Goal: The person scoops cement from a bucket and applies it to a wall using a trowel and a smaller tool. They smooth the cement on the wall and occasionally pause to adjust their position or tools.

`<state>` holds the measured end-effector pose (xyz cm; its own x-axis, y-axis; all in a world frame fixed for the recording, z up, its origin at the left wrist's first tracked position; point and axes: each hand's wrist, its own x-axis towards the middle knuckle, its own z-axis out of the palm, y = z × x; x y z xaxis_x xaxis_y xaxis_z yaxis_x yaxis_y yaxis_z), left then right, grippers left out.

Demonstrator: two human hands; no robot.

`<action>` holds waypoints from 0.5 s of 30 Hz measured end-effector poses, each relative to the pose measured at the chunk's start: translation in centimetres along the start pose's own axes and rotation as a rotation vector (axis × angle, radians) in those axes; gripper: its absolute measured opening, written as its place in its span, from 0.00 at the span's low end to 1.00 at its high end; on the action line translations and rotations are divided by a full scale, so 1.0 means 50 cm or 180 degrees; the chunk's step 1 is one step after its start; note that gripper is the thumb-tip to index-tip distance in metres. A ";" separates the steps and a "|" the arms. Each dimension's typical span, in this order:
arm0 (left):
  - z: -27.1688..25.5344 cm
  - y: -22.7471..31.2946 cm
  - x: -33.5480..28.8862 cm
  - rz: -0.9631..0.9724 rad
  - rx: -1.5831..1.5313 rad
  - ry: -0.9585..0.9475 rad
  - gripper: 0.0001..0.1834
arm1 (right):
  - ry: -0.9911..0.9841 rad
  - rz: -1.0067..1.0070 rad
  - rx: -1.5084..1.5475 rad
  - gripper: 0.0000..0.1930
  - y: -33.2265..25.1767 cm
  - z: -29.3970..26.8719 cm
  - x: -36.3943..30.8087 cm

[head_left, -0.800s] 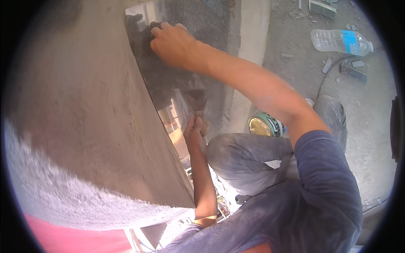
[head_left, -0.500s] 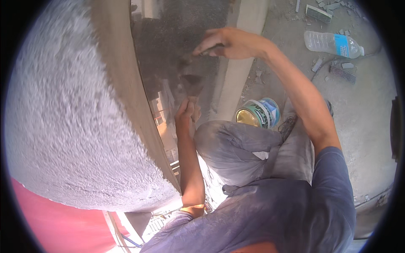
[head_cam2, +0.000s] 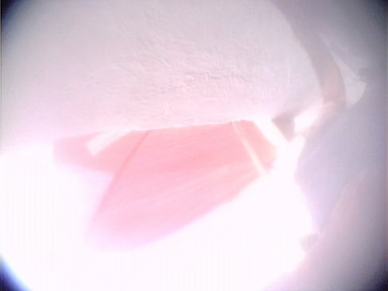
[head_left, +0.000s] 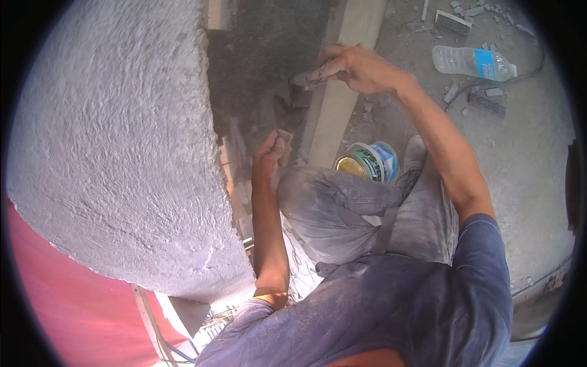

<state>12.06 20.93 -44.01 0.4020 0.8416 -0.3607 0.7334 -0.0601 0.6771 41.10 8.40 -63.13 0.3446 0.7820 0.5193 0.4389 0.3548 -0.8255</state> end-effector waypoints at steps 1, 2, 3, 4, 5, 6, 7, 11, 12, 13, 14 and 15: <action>0.006 0.000 -0.001 -0.0051 0.0118 0.0236 0.24 | 0.0061 0.0134 -0.0329 0.25 -0.002 -0.013 -0.001; 0.012 0.002 -0.003 0.0057 0.0297 0.0402 0.25 | 0.0124 0.0266 -0.0657 0.26 -0.006 -0.030 -0.001; 0.016 0.005 -0.007 0.0170 0.0479 0.0571 0.26 | 0.0189 0.0394 -0.0982 0.27 -0.014 -0.038 0.000; 0.019 0.007 -0.009 0.0284 0.0661 0.0742 0.26 | 0.0317 0.0303 -0.1092 0.28 -0.026 -0.035 -0.003; 0.016 0.003 -0.007 0.0467 0.0821 0.0782 0.25 | 0.0444 0.0210 -0.1201 0.28 -0.045 -0.030 -0.010; 0.010 -0.012 -0.001 0.0640 0.0963 0.0823 0.25 | 0.0552 0.0112 -0.1315 0.29 -0.062 -0.018 -0.014; 0.010 -0.012 -0.001 0.0819 0.1125 0.0860 0.24 | 0.0491 0.0029 -0.1299 0.29 -0.079 -0.006 -0.016; 0.043 0.036 -0.010 0.0948 0.1792 0.0893 0.22 | 0.0245 -0.0103 -0.1344 0.28 -0.113 0.042 -0.019; 0.049 0.041 -0.011 0.0926 0.1834 0.0917 0.22 | 0.0170 -0.0086 -0.1372 0.28 -0.115 0.054 -0.021; 0.053 0.045 -0.010 0.0908 0.1878 0.0939 0.22 | 0.0186 0.0015 -0.1399 0.28 -0.118 0.065 -0.022; 0.050 0.043 -0.007 0.0925 0.1910 0.1015 0.22 | 0.0207 0.0117 -0.1426 0.28 -0.120 0.075 -0.021; 0.037 0.034 -0.008 0.0929 0.1946 0.1122 0.22 | 0.0220 0.0195 -0.1432 0.28 -0.121 0.085 -0.017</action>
<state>14.15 19.49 -43.90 0.5026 0.8614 0.0740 0.8385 -0.5065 0.2011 34.65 7.77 -59.53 0.4291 0.7532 0.4987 0.7274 0.0393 -0.6851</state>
